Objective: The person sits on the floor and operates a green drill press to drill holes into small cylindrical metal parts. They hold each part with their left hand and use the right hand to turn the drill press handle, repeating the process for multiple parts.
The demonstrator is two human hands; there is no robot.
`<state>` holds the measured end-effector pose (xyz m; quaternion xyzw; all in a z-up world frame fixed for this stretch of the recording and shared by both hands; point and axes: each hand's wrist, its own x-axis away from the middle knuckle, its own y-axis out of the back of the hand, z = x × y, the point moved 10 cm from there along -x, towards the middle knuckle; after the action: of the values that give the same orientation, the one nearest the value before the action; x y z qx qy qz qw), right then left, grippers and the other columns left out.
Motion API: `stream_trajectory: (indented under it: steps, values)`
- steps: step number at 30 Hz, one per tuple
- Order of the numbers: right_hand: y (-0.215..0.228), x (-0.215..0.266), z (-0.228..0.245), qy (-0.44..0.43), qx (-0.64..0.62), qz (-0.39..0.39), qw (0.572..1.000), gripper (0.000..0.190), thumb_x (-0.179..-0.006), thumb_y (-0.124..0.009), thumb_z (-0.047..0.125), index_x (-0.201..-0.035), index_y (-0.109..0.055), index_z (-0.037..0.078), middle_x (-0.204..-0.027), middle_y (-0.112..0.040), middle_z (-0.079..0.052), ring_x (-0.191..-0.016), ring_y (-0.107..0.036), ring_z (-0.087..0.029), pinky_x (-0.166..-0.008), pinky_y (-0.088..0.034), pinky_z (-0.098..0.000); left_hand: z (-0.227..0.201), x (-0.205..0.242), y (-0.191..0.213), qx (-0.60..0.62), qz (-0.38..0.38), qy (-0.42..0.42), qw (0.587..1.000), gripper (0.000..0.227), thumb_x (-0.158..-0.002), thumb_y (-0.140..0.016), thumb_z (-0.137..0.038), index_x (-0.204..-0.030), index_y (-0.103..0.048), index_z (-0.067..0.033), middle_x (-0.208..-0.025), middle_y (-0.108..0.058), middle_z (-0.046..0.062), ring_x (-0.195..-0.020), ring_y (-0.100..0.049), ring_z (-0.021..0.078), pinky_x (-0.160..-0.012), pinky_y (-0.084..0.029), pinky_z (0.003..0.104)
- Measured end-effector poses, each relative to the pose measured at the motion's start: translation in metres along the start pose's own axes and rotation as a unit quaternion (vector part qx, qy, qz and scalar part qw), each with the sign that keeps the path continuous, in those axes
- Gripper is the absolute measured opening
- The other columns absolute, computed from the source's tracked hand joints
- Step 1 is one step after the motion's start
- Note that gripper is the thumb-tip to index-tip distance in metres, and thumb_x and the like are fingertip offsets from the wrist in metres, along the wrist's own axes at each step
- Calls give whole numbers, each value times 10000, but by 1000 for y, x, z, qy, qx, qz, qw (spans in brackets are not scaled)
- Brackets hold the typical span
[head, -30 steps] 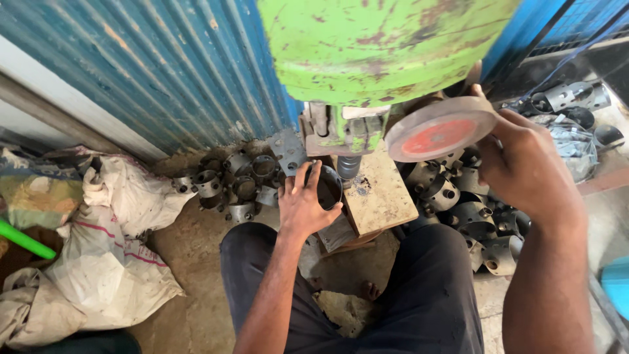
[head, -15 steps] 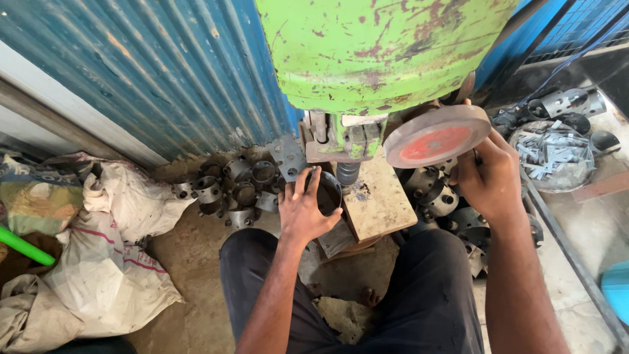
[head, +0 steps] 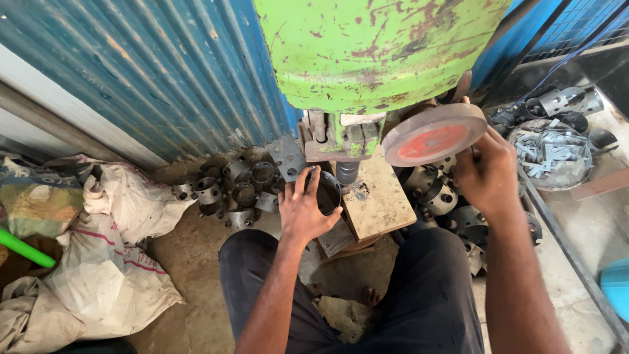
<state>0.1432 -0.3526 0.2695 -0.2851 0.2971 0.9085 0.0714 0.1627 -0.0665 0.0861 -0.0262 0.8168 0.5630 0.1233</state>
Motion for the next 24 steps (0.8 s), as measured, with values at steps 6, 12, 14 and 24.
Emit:
stream_trajectory:
  steps: [6,12,14,24]
  values:
    - [21,-20,2,-120,59,136,982,455,-967,-585,-5,-1418,-632,33,-1031,-758,-56,-468,-647,-141,-438,-534,-317,-2,3,5,1,-4,-3,1000,1039,-657,-863,-524,-1527,-437,-147,-1513,-411,80,-1224,-515,434,-1025,-426,604]
    - [15,-9,-13,-165,46,103,980,349,-991,-588,27,-1321,-702,36,-690,-678,-118,-482,-612,-133,-459,-495,-308,1,4,5,4,9,17,1000,1040,-658,-848,-521,-1537,-423,-163,-1518,-411,72,-1244,-515,418,-1024,-431,598]
    - [10,-1,-28,-176,6,86,981,293,-998,-583,19,-1259,-715,16,-681,-667,-110,-495,-605,-122,-460,-477,-301,1,4,5,-4,4,7,1000,1039,-666,-847,-531,-1535,-419,-153,-1518,-405,82,-1240,-504,434,-1018,-424,606]
    - [5,1,-32,-173,-84,53,980,372,-978,-590,-16,-1328,-703,41,-755,-668,-73,-528,-562,-86,-467,-452,-287,-2,4,6,-3,16,13,1000,1041,-668,-847,-528,-1539,-406,-166,-1537,-392,66,-1266,-485,436,-1042,-406,602]
